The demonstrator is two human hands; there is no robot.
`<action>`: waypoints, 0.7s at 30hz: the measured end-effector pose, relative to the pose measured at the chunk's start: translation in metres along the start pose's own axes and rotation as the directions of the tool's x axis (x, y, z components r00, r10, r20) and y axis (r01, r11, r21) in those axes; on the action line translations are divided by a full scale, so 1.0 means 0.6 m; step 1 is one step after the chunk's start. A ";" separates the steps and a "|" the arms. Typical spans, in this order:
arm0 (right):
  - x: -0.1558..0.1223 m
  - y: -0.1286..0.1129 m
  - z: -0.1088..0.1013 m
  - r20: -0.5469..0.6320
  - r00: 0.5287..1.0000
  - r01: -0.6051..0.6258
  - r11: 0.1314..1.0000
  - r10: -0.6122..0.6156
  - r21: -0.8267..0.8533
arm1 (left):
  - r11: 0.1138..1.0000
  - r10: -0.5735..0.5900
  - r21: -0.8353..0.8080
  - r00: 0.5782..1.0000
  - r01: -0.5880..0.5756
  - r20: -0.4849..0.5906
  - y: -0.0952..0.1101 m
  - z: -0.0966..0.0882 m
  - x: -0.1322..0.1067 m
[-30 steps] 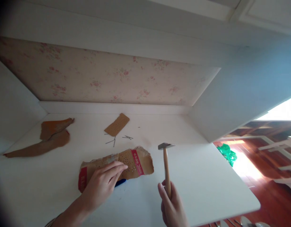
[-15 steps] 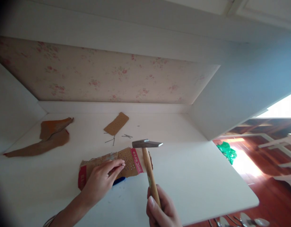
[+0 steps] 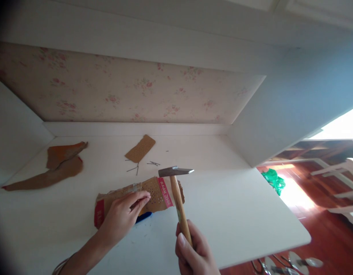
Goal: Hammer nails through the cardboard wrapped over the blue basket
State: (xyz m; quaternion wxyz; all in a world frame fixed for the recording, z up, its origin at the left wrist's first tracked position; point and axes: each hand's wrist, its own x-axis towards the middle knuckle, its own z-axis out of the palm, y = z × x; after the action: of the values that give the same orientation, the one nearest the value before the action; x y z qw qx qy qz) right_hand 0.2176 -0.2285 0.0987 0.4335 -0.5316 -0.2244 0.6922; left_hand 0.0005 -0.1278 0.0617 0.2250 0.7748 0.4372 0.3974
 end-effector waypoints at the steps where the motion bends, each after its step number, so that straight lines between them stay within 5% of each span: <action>1: 0.000 0.001 0.000 0.005 1.000 -0.005 1.000 0.005 -0.002 | 1.000 -0.001 -0.002 1.000 0.001 0.003 0.000 0.001 0.000; 14: 0.005 0.005 -0.004 0.114 0.993 -0.001 1.000 0.000 0.009 | 0.999 0.032 -0.026 0.999 -0.032 -0.001 0.006 -0.003 0.002; 21: 0.004 0.007 0.005 0.057 0.998 0.025 0.999 -0.023 -0.031 | 1.000 0.016 0.003 1.000 -0.016 0.021 0.002 -0.001 0.000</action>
State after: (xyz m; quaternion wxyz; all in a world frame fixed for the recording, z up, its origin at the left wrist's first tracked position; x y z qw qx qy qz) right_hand 0.2131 -0.2282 0.0952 0.4268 -0.5160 -0.2536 0.6980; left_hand 0.0003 -0.1287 0.0629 0.2250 0.7828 0.4293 0.3903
